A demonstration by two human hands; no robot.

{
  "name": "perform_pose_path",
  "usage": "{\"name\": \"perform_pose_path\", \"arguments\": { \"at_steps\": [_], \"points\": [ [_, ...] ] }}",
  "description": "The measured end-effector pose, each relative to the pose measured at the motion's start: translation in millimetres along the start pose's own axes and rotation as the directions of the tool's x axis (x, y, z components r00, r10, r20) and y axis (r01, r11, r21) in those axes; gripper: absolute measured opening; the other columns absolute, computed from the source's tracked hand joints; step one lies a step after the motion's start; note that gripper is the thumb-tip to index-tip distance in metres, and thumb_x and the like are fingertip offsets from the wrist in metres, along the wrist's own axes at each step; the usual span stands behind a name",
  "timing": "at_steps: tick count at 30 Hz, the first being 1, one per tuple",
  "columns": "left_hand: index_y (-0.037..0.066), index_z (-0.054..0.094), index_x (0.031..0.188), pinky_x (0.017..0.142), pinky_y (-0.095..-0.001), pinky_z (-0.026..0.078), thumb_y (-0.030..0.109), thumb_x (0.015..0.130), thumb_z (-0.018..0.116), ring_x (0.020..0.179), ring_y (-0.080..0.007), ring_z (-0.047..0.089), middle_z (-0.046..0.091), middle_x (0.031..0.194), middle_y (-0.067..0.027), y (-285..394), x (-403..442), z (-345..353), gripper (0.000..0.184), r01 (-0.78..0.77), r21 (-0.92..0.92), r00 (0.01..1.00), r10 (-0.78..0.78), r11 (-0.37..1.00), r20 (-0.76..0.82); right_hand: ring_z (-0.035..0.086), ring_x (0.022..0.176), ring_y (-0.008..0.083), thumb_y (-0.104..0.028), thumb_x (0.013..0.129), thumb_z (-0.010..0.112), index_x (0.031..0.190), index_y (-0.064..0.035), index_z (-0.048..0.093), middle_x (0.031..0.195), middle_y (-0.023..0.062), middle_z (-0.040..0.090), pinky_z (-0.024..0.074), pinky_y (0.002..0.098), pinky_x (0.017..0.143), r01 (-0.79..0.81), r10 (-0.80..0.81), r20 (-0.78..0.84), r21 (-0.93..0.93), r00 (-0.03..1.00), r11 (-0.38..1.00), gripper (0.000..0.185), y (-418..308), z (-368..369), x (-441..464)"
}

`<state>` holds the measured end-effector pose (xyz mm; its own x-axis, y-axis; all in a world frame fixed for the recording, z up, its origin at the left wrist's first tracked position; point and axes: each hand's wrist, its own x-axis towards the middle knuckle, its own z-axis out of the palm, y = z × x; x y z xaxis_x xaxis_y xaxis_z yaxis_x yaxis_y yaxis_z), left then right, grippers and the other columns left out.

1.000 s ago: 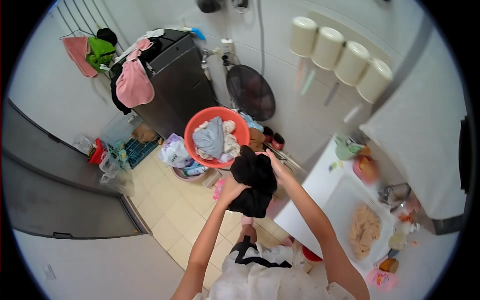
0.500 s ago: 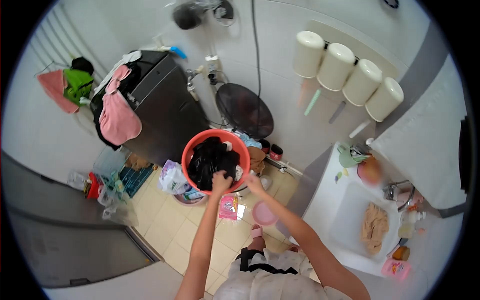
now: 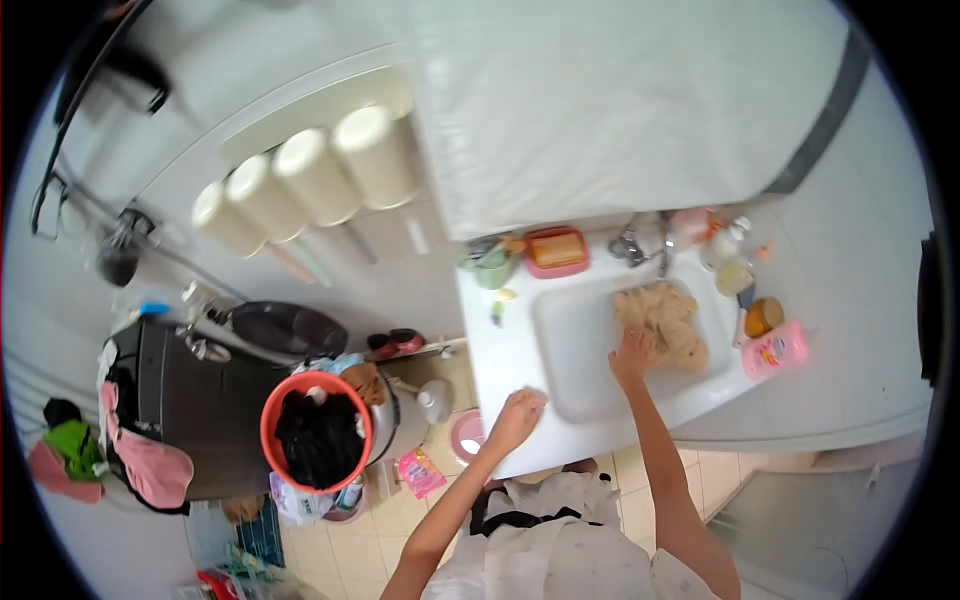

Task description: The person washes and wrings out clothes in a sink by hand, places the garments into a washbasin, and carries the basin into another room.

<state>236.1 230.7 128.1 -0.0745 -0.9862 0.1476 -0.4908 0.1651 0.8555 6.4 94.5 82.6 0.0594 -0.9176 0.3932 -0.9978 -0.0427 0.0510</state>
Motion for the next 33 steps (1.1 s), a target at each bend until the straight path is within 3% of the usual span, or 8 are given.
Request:
{"name": "perform_pose_path", "arguments": {
  "at_steps": [6, 12, 16, 20, 24, 26, 30, 33],
  "points": [
    [0.000, 0.053, 0.084, 0.062, -0.0308, 0.045, 0.001, 0.071, 0.047, 0.069, -0.0238, 0.056, 0.057, 0.079, -0.0131, 11, 39, 65, 0.014, 0.252, -0.051, 0.959, -0.242, 0.966, 0.150, 0.042, 0.103, 0.0260, -0.023, 0.061, 0.062, 0.104, -0.0090, 0.045, 0.106, 0.0079, 0.044, 0.0338, 0.0473, 0.084, -0.162, 0.125, 0.505, 0.031, 0.854, 0.986, 0.048, 66, 16, 32],
    [-0.001, 0.052, 0.089, 0.056, -0.0254, 0.047, 0.012, 0.081, 0.047, 0.067, -0.0124, 0.055, 0.056, 0.074, -0.0081, -17, 75, 161, 0.016, 0.499, -0.486, 0.863, -0.460, 0.717, 0.208, 0.051, 0.087, 0.0314, -0.022, 0.062, 0.064, 0.095, -0.0046, 0.050, 0.100, 0.0153, 0.047, 0.0434, 0.0381, 0.072, -0.246, -0.095, 0.599, 0.462, 0.795, 0.852, 0.039, 75, 55, 21],
    [-0.004, 0.048, 0.090, 0.053, -0.0257, 0.047, 0.030, 0.078, 0.054, 0.060, -0.0142, 0.054, 0.057, 0.078, -0.0102, -20, 102, 202, 0.037, 0.751, -0.484, 0.607, -0.757, 0.449, 0.241, 0.053, 0.082, 0.0321, -0.018, 0.064, 0.061, 0.089, -0.0033, 0.053, 0.095, 0.0158, 0.049, 0.0433, 0.0377, 0.071, 0.003, -0.488, 0.445, 0.736, 0.751, 0.677, 0.031, 85, 23, -8],
    [-0.008, 0.051, 0.091, 0.059, -0.0267, 0.046, 0.028, 0.073, 0.058, 0.067, -0.0166, 0.057, 0.058, 0.081, -0.0134, -31, 94, 233, 0.040, 0.612, -0.773, 0.562, -0.779, 0.166, 0.278, 0.053, 0.079, 0.0312, -0.015, 0.065, 0.059, 0.089, -0.0026, 0.053, 0.093, 0.0162, 0.050, 0.0427, 0.0365, 0.070, 0.004, -0.635, 0.304, 0.900, 0.710, 0.436, 0.028, 89, -4, -17],
    [-0.007, 0.052, 0.093, 0.058, -0.0281, 0.047, 0.019, 0.077, 0.052, 0.072, -0.0168, 0.057, 0.057, 0.082, -0.0104, -20, 88, 220, 0.031, 0.640, -0.612, 0.595, -0.804, 0.464, 0.013, 0.048, 0.087, 0.0281, -0.019, 0.064, 0.060, 0.094, -0.0035, 0.053, 0.101, 0.0160, 0.047, 0.0375, 0.0380, 0.075, -0.183, -0.617, 0.565, 0.800, 0.548, 0.571, 0.035, 98, -7, 3],
    [-0.006, 0.048, 0.100, 0.059, -0.0278, 0.047, 0.011, 0.077, 0.048, 0.071, -0.0163, 0.057, 0.057, 0.085, -0.0093, -56, 78, 227, 0.028, 0.685, -0.527, 0.629, -0.774, 0.503, 0.078, 0.044, 0.094, 0.0277, -0.027, 0.064, 0.063, 0.096, -0.0062, 0.053, 0.104, 0.0126, 0.047, 0.0295, 0.0465, 0.082, 0.230, -0.277, 0.026, 0.489, 0.960, 0.841, 0.040, 98, -30, 20],
    [-0.002, 0.046, 0.103, 0.057, -0.0264, 0.047, 0.007, 0.077, 0.045, 0.069, -0.0144, 0.056, 0.056, 0.084, -0.0073, 0, 90, 185, 0.027, 0.729, -0.317, 0.634, -0.773, 0.607, -0.024, 0.038, 0.101, 0.0280, -0.032, 0.064, 0.064, 0.102, -0.0086, 0.052, 0.111, 0.0098, 0.045, 0.0206, 0.0526, 0.085, -0.019, -0.119, 0.249, 0.489, 0.961, 0.872, 0.046, 110, 24, 32],
    [0.000, 0.048, 0.099, 0.053, -0.0235, 0.046, 0.008, 0.076, 0.047, 0.064, -0.0118, 0.055, 0.057, 0.082, -0.0072, 14, 85, 162, 0.025, 0.520, -0.547, 0.767, -0.641, 0.656, -0.039, 0.048, 0.090, 0.0273, -0.031, 0.066, 0.063, 0.096, -0.0052, 0.056, 0.098, 0.0109, 0.053, 0.0326, 0.0442, 0.079, 0.053, -0.253, 0.379, 0.465, 0.890, 0.884, 0.041, 123, 50, 37]
  ]
}}
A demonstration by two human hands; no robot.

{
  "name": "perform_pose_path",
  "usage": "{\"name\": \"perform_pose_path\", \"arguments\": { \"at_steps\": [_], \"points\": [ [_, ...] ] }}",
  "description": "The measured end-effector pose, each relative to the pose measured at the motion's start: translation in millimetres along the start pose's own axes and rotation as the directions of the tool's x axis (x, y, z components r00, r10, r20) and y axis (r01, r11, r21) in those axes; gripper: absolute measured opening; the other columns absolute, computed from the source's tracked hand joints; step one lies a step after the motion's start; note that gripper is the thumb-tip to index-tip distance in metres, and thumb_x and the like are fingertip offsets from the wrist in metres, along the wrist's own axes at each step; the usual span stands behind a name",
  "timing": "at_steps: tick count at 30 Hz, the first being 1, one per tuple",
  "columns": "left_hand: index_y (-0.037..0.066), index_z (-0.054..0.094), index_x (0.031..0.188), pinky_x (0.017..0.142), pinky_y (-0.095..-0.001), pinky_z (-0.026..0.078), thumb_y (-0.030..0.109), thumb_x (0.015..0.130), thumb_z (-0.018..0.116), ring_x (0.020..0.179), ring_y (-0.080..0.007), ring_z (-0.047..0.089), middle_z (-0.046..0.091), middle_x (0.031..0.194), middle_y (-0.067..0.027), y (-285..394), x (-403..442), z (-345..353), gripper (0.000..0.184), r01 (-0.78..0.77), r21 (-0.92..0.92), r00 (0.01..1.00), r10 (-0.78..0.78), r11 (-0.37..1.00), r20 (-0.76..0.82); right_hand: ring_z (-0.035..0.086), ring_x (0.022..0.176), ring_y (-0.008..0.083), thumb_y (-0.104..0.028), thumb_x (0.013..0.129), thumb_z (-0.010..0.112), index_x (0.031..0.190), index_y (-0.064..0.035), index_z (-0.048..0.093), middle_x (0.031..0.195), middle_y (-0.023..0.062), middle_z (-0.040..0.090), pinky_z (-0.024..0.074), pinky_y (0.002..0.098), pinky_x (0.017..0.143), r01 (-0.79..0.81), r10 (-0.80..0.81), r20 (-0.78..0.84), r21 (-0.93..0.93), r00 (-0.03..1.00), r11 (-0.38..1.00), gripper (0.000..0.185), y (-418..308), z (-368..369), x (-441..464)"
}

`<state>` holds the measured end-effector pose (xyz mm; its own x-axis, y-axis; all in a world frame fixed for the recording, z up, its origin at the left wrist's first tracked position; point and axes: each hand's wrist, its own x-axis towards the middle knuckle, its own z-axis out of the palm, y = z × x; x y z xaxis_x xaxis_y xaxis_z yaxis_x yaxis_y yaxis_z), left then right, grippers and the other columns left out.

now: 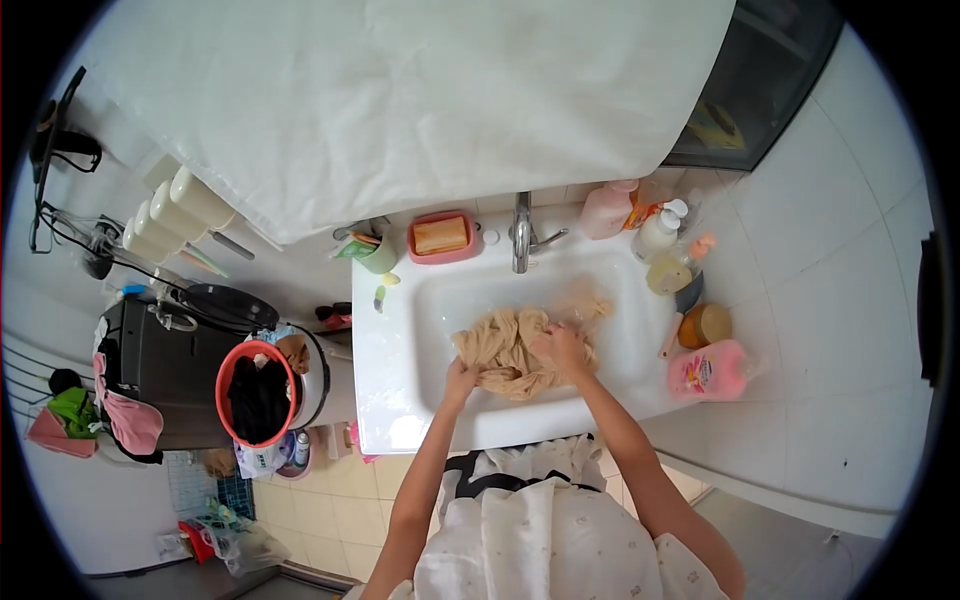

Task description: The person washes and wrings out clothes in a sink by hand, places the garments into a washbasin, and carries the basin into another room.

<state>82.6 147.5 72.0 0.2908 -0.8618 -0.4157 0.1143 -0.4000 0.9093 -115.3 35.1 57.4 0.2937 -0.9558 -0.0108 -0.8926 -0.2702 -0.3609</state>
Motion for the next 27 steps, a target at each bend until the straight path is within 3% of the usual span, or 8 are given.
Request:
{"name": "perform_pose_path", "arguments": {
  "at_steps": [2, 3, 5, 11, 17, 19, 24, 27],
  "points": [
    [0.000, 0.048, 0.098, 0.053, -0.0233, 0.046, 0.008, 0.075, 0.048, 0.063, -0.0116, 0.055, 0.057, 0.080, -0.0068, 17, -7, -13, 0.024, -0.036, 0.011, 0.999, 0.036, 0.999, -0.018, 0.054, 0.067, 0.0203, -0.026, 0.070, 0.061, 0.083, -0.0016, 0.060, 0.074, 0.0091, 0.058, 0.0407, 0.0313, 0.063, -0.164, 0.114, 0.136, 0.451, 0.984, 0.877, 0.028, 14, -3, 8],
    [-0.001, 0.049, 0.096, 0.053, -0.0231, 0.045, 0.008, 0.074, 0.048, 0.061, -0.0113, 0.054, 0.057, 0.078, -0.0064, 23, -10, -18, 0.023, -0.064, 0.019, 0.997, 0.065, 0.998, -0.040, 0.054, 0.067, 0.0203, -0.026, 0.070, 0.061, 0.083, -0.0016, 0.060, 0.074, 0.0091, 0.058, 0.0407, 0.0313, 0.063, -0.165, 0.118, 0.131, 0.448, 0.984, 0.878, 0.028, 20, -9, 10],
    [-0.002, 0.052, 0.087, 0.052, -0.0228, 0.045, 0.005, 0.072, 0.050, 0.060, -0.0103, 0.053, 0.057, 0.073, -0.0051, 37, -11, -31, 0.017, 0.006, 0.017, 0.987, -0.003, 1.000, -0.162, 0.047, 0.050, 0.0118, -0.019, 0.075, 0.056, 0.070, 0.0011, 0.060, 0.053, 0.0062, 0.052, 0.0384, 0.0239, 0.049, -0.004, 0.198, -0.213, 0.670, 0.957, 0.743, 0.021, 27, -26, 11],
    [-0.003, 0.056, 0.083, 0.060, -0.0208, 0.042, 0.000, 0.070, 0.050, 0.066, -0.0082, 0.053, 0.058, 0.075, -0.0037, 78, -20, -65, 0.015, -0.236, -0.019, 0.968, 0.233, 0.972, -0.094, 0.045, 0.056, 0.0102, -0.016, 0.079, 0.052, 0.076, 0.0025, 0.055, 0.059, 0.0052, 0.051, 0.0376, 0.0253, 0.053, 0.024, 0.302, -0.314, 0.728, 0.900, 0.685, 0.019, 39, -87, 6],
    [-0.002, 0.058, 0.084, 0.062, -0.0203, 0.041, 0.007, 0.073, 0.060, 0.067, -0.0061, 0.051, 0.058, 0.076, -0.0009, 143, -33, -77, 0.015, -0.254, 0.020, 0.967, 0.254, 0.967, 0.028, 0.044, 0.064, 0.0068, -0.019, 0.082, 0.049, 0.081, 0.0009, 0.053, 0.068, 0.0004, 0.051, 0.0366, 0.0206, 0.059, 0.090, 0.361, -0.279, 0.883, 0.890, 0.461, 0.020, 44, -147, 9],
    [-0.003, 0.058, 0.085, 0.060, -0.0201, 0.040, 0.011, 0.074, 0.061, 0.066, -0.0054, 0.049, 0.057, 0.074, -0.0002, 163, -39, -77, 0.017, -0.274, 0.137, 0.961, 0.274, 0.952, 0.019, 0.044, 0.063, 0.0053, -0.021, 0.083, 0.048, 0.081, 0.0002, 0.054, 0.068, -0.0009, 0.050, 0.0364, 0.0186, 0.058, 0.091, 0.373, -0.303, 0.866, 0.877, 0.491, 0.022, 33, -174, 4],
    [-0.002, 0.060, 0.084, 0.054, -0.0194, 0.041, 0.023, 0.079, 0.057, 0.059, -0.0049, 0.048, 0.056, 0.070, 0.0007, 190, -47, -94, 0.026, -0.275, 0.101, 0.961, 0.278, 0.956, -0.012, 0.045, 0.067, 0.0040, -0.023, 0.084, 0.048, 0.086, -0.0012, 0.055, 0.076, -0.0023, 0.051, 0.0374, 0.0183, 0.060, 0.162, 0.489, -0.214, 0.976, 0.846, 0.147, 0.023, 30, -219, -7],
    [0.000, 0.060, 0.090, 0.058, -0.0207, 0.043, 0.027, 0.081, 0.053, 0.063, -0.0058, 0.051, 0.057, 0.071, -0.0002, 188, -52, -90, 0.029, -0.259, 0.086, 0.966, 0.259, 0.962, 0.014, 0.048, 0.071, 0.0057, -0.021, 0.084, 0.048, 0.087, -0.0009, 0.055, 0.079, -0.0012, 0.053, 0.0393, 0.0204, 0.062, 0.129, 0.482, -0.266, 0.946, 0.835, 0.299, 0.021, 47, -212, -4]
  ]
}}
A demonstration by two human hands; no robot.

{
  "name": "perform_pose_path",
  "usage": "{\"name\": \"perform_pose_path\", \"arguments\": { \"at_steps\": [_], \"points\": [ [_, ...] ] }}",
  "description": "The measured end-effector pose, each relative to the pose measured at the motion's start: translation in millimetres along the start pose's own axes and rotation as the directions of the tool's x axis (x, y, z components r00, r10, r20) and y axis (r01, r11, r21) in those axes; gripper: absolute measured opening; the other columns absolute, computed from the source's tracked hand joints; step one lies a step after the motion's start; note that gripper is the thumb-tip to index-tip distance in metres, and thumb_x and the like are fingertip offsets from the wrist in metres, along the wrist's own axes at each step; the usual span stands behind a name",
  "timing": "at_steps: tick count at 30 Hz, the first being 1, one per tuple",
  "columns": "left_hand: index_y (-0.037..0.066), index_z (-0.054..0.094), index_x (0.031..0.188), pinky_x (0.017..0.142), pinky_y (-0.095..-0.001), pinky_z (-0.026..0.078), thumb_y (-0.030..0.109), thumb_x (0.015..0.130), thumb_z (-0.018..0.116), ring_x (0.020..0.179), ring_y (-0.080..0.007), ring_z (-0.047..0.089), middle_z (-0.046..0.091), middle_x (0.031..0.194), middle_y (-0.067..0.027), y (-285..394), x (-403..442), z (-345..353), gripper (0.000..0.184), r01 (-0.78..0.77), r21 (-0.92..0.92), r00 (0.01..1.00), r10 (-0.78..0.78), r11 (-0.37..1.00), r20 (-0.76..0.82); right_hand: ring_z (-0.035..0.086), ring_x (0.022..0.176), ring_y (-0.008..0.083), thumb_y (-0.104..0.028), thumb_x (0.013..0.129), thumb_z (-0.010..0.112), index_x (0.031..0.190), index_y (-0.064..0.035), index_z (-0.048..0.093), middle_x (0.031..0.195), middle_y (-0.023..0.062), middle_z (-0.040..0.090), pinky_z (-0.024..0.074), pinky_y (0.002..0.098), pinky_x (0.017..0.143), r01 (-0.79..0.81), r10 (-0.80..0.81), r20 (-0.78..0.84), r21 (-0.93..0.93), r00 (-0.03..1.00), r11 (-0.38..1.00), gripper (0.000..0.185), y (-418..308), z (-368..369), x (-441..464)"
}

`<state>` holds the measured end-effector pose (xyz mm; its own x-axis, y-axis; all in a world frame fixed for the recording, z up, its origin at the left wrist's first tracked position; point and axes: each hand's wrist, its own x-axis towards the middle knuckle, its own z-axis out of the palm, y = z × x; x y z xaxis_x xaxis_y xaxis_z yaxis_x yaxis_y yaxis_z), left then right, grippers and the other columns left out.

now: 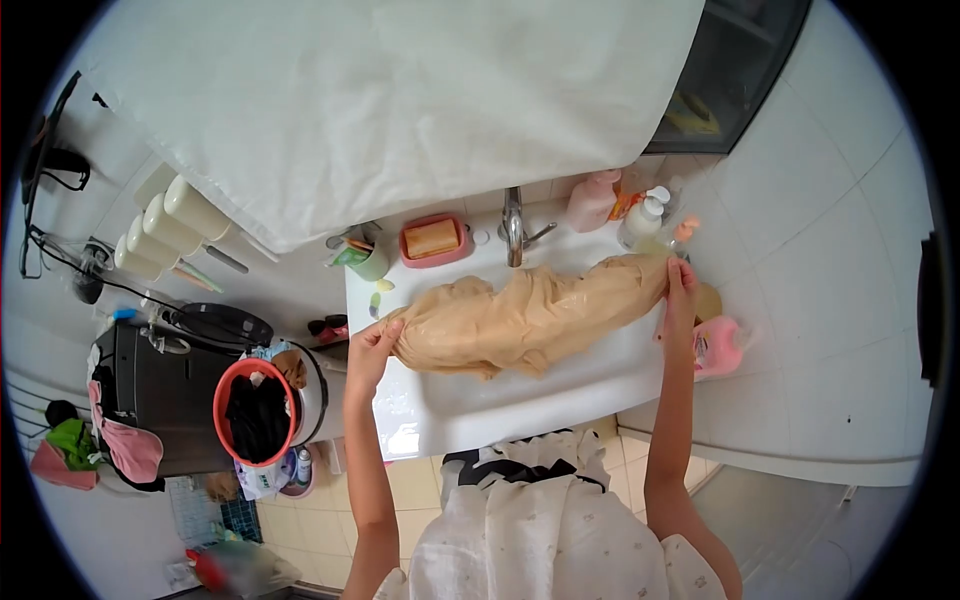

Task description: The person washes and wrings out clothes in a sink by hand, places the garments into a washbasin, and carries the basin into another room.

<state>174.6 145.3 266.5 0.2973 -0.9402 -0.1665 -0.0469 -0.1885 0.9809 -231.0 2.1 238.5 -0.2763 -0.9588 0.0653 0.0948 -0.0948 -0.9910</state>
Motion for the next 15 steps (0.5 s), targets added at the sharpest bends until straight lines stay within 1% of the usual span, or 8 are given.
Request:
{"name": "perform_pose_path", "arguments": {
  "at_steps": [3, 4, 6, 8, 10, 12, 13, 15],
  "points": [
    [-0.002, 0.061, 0.086, 0.057, -0.0217, 0.043, 0.023, 0.082, 0.052, 0.062, -0.0065, 0.050, 0.058, 0.072, -0.0018, -22, 3, 7, 0.027, 0.033, -0.024, 0.997, -0.034, 0.999, -0.069, 0.052, 0.072, 0.0103, -0.018, 0.082, 0.048, 0.085, 0.0011, 0.056, 0.077, 0.0029, 0.057, 0.0404, 0.0240, 0.063, 0.126, -0.130, 0.001, -0.258, 0.991, 0.958, 0.021, 32, -6, 3],
    [-0.002, 0.061, 0.086, 0.057, -0.0217, 0.043, 0.023, 0.082, 0.052, 0.062, -0.0065, 0.050, 0.058, 0.072, -0.0018, -35, 5, 11, 0.027, 0.037, -0.023, 0.997, -0.038, 0.999, -0.066, 0.052, 0.072, 0.0103, -0.018, 0.082, 0.048, 0.085, 0.0011, 0.056, 0.077, 0.0029, 0.057, 0.0404, 0.0240, 0.063, 0.122, -0.127, -0.002, -0.260, 0.992, 0.958, 0.021, 44, -7, 3],
    [-0.003, 0.060, 0.088, 0.060, -0.0247, 0.044, 0.023, 0.083, 0.049, 0.063, -0.0110, 0.054, 0.061, 0.075, -0.0075, -63, 11, 20, 0.028, -0.078, 0.213, 0.979, 0.115, 0.974, -0.167, 0.054, 0.069, 0.0164, -0.018, 0.079, 0.048, 0.084, 0.0024, 0.056, 0.073, 0.0084, 0.059, 0.0406, 0.0267, 0.064, 0.035, -0.048, -0.007, -0.579, 0.999, 0.814, 0.022, 72, -8, -1],
    [-0.001, 0.060, 0.085, 0.059, -0.0340, 0.045, 0.027, 0.082, 0.044, 0.065, -0.0305, 0.059, 0.058, 0.073, -0.0218, -76, 10, 34, 0.032, -0.049, 0.548, 0.963, 0.185, 0.835, -0.197, 0.055, 0.067, 0.0191, -0.019, 0.079, 0.048, 0.083, 0.0026, 0.056, 0.070, 0.0105, 0.059, 0.0411, 0.0277, 0.064, -0.019, 0.033, 0.014, -0.560, 0.999, 0.828, 0.023, 106, -10, -5],
    [0.001, 0.060, 0.077, 0.056, -0.0398, 0.044, 0.029, 0.082, 0.043, 0.061, -0.0357, 0.055, 0.057, 0.067, -0.0207, -82, 3, 51, 0.033, 0.102, 0.704, 0.967, 0.096, 0.702, -0.236, 0.055, 0.065, 0.0218, -0.019, 0.078, 0.047, 0.082, 0.0027, 0.056, 0.068, 0.0126, 0.059, 0.0417, 0.0287, 0.063, -0.078, 0.117, 0.037, -0.541, 0.992, 0.837, 0.024, 140, -11, -13],
    [0.000, 0.059, 0.075, 0.056, -0.0407, 0.043, 0.029, 0.081, 0.043, 0.060, -0.0365, 0.055, 0.057, 0.066, -0.0204, -106, -1, 60, 0.034, 0.118, 0.742, 0.963, 0.105, 0.660, -0.247, 0.054, 0.078, 0.0253, -0.022, 0.077, 0.049, 0.085, 0.0006, 0.056, 0.081, 0.0141, 0.057, 0.0404, 0.0327, 0.072, -0.102, 0.272, 0.108, -0.747, 0.956, 0.657, 0.025, 165, -7, -23],
    [-0.002, 0.057, 0.072, 0.056, -0.0416, 0.043, 0.028, 0.080, 0.043, 0.059, -0.0373, 0.054, 0.056, 0.065, -0.0201, -117, -3, 64, 0.034, 0.133, 0.773, 0.958, 0.118, 0.621, -0.260, 0.054, 0.078, 0.0253, -0.022, 0.077, 0.049, 0.085, 0.0006, 0.056, 0.081, 0.0141, 0.057, 0.0404, 0.0327, 0.072, -0.106, 0.273, 0.104, -0.747, 0.957, 0.657, 0.025, 155, 4, -32],
    [-0.002, 0.056, 0.071, 0.056, -0.0426, 0.043, 0.027, 0.080, 0.043, 0.059, -0.0372, 0.054, 0.056, 0.063, -0.0205, -125, -4, 70, 0.033, 0.167, 0.786, 0.966, 0.061, 0.595, -0.251, 0.046, 0.095, 0.0285, -0.025, 0.076, 0.052, 0.096, -0.0011, 0.052, 0.098, 0.0165, 0.050, 0.0352, 0.0380, 0.081, -0.143, 0.116, -0.126, -0.977, 0.985, 0.158, 0.031, 106, 48, -59]
  ]
}}
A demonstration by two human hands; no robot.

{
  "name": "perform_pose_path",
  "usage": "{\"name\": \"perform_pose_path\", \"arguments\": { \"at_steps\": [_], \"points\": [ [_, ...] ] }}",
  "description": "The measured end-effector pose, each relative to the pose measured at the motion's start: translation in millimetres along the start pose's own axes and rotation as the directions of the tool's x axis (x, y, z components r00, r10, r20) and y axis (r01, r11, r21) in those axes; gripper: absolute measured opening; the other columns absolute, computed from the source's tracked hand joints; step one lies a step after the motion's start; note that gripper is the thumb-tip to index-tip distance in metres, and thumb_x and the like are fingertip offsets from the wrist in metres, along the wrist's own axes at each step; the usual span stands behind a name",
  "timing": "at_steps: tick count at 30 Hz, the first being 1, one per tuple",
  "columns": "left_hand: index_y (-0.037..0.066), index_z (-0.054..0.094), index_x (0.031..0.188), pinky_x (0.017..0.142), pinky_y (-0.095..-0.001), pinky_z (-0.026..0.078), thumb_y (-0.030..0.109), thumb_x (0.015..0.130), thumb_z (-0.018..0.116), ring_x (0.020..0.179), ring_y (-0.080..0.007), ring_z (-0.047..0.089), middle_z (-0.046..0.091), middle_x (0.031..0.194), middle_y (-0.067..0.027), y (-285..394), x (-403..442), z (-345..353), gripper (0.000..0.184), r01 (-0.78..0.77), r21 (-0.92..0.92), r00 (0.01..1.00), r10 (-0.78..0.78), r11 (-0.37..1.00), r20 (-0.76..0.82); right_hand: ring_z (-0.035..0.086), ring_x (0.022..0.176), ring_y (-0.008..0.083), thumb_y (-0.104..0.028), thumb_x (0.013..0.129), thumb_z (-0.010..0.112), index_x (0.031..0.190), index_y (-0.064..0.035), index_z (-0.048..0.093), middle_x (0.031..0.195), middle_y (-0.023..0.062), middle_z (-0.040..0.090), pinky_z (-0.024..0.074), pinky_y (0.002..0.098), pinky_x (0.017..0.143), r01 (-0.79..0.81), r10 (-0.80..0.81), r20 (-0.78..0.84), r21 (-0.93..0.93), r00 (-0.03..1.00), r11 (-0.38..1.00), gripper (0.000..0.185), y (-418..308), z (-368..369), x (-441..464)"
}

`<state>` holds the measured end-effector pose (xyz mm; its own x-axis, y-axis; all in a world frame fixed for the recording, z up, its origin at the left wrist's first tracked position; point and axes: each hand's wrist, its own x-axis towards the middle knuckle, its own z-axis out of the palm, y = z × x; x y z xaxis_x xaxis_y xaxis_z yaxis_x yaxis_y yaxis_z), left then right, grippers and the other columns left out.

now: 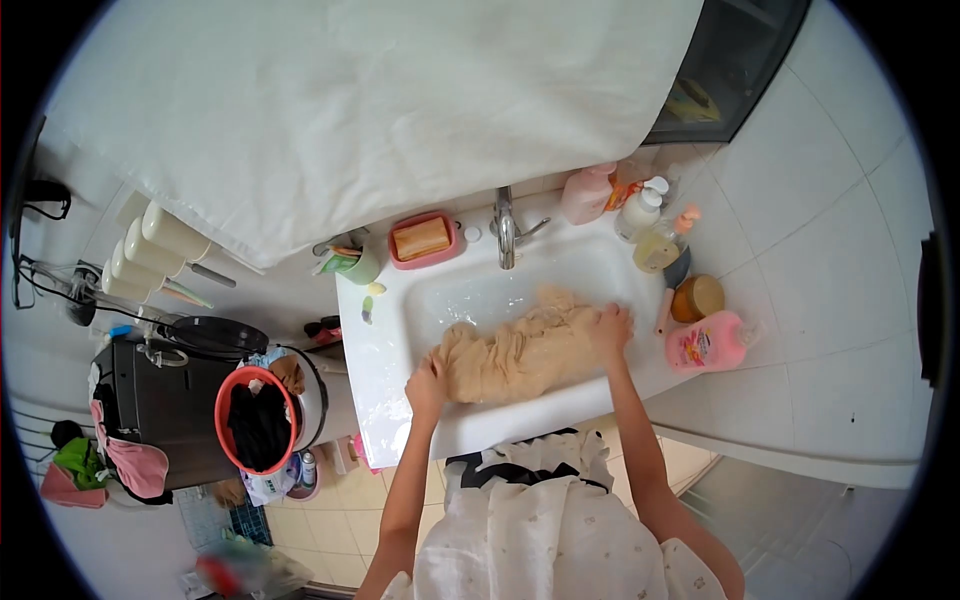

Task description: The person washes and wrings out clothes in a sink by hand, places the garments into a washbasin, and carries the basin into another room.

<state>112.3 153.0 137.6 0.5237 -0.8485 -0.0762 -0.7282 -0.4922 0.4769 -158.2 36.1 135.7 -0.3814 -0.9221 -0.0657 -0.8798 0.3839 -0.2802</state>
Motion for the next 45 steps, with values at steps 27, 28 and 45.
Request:
{"name": "perform_pose_path", "arguments": {
  "at_steps": [27, 28, 45],
  "points": [
    [0.011, 0.036, 0.122, 0.091, -0.0593, 0.009, 0.041, 0.075, 0.045, 0.118, -0.0387, 0.020, 0.027, 0.127, -0.0193, 17, -10, 65, 0.056, -0.501, 0.153, 0.865, 0.484, 0.852, 0.133, 0.025, 0.116, 0.0354, -0.035, 0.076, 0.050, 0.120, -0.0096, 0.037, 0.123, 0.0142, 0.032, 0.0113, 0.0573, 0.092, 0.599, -0.572, 0.280, -0.015, 0.771, 0.801, 0.053, -21, 14, -44],
    [0.010, 0.034, 0.123, 0.092, -0.0590, 0.008, 0.043, 0.076, 0.043, 0.119, -0.0386, 0.018, 0.024, 0.128, -0.0193, 17, -8, 70, 0.059, -0.525, 0.210, 0.851, 0.501, 0.825, 0.160, 0.021, 0.118, 0.0369, -0.037, 0.077, 0.047, 0.121, -0.0119, 0.037, 0.128, 0.0129, 0.027, 0.0082, 0.0582, 0.092, 0.666, -0.642, 0.240, -0.026, 0.729, 0.746, 0.052, -16, 19, -58],
    [0.003, 0.012, 0.130, 0.098, -0.0491, -0.003, 0.061, 0.078, 0.021, 0.124, -0.0343, 0.008, 0.017, 0.134, -0.0168, 5, 54, 139, 0.078, -0.445, 0.208, 0.808, 0.290, 0.871, 0.512, 0.004, 0.124, 0.0361, -0.040, 0.076, 0.046, 0.121, -0.0086, 0.037, 0.136, 0.0121, 0.011, 0.0026, 0.0563, 0.096, 0.718, -0.702, 0.190, -0.024, 0.687, 0.696, 0.056, -11, 112, -14]
  ]
}}
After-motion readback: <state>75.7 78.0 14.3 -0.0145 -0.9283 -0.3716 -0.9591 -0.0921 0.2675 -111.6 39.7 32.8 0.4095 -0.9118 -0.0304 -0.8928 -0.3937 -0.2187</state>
